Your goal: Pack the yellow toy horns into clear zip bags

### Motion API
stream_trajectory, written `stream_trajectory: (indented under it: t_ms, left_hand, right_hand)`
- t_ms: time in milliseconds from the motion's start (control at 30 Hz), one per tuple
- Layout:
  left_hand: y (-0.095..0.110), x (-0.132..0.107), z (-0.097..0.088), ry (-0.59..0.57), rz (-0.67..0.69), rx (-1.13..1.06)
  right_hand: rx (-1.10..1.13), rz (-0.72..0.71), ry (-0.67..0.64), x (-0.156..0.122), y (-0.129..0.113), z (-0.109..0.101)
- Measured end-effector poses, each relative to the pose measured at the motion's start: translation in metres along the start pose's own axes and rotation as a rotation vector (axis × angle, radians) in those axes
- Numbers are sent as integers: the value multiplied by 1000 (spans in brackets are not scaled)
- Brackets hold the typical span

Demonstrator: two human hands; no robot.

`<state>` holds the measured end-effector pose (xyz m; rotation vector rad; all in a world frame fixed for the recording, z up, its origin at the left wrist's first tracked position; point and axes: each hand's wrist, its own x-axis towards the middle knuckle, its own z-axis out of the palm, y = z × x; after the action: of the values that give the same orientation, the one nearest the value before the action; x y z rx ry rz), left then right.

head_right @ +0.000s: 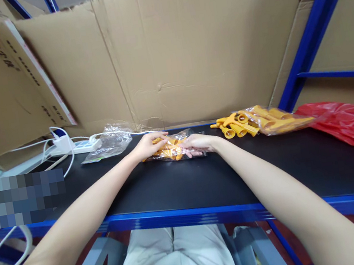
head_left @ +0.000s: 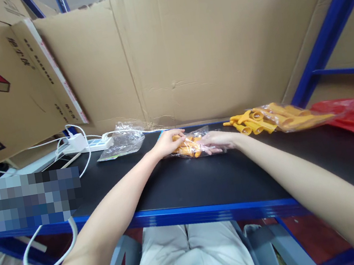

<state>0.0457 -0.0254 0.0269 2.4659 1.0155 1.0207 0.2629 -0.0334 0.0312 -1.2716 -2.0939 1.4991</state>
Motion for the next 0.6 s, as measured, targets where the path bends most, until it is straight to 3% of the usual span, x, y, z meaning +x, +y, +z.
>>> stream_trajectory:
  t_ms: [133, 233, 367, 467, 600]
  left_hand:
    - [1, 1, 1, -97, -62, 66]
    - [4, 1, 0, -86, -100, 152]
    - [3, 0, 0, -76, -126, 299]
    - [-1, 0, 1, -49, -151, 383]
    - [-6, -1, 2, 1, -230, 457]
  right_hand:
    - [63, -5, -2, 2, 2, -2]
    - [227, 22, -68, 4, 5, -10]
    - [481, -49, -97, 2, 6, -23]
    - [456, -103, -40, -1, 4, -23]
    - [222, -184, 175, 0, 1, -13]
